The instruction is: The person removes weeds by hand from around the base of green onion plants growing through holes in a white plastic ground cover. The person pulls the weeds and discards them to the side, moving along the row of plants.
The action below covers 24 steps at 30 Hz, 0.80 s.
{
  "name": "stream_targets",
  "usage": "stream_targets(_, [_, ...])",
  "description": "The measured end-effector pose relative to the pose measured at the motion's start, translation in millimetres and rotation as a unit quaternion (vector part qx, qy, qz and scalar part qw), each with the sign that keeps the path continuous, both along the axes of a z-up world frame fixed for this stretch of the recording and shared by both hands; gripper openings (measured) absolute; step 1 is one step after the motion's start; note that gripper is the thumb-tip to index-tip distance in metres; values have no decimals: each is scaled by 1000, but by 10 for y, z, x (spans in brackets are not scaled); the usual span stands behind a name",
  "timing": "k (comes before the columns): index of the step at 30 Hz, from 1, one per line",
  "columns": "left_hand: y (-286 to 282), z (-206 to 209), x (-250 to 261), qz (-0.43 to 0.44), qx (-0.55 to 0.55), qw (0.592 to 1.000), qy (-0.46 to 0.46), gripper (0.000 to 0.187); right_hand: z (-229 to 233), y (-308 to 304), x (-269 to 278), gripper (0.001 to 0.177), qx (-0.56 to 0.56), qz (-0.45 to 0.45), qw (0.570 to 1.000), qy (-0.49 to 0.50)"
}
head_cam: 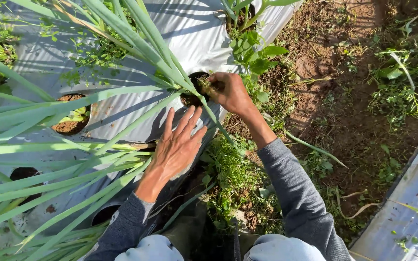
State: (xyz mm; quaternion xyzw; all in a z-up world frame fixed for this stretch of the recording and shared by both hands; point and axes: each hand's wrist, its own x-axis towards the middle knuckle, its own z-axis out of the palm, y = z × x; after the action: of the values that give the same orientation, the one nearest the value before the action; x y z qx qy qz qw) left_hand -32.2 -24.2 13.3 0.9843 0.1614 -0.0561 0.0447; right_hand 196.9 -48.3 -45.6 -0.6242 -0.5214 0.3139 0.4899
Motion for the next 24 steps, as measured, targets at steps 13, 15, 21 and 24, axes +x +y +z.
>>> stream_targets(13, [19,-29,-52,3,-27,1000,12,40,216,291,117,16,50,175,981,-74])
stream_targets(15, [1,67,-22,21,-53,998,29,38,-6,296,144,12,134,155,978,-44])
stream_targets(21, [35,75,-116,17,-50,999,6,39,174,186,24,6,116,27,983,138])
stream_targets(24, [43,82,-140,17,-56,998,-2,38,130,188,198,10,115,14,985,130])
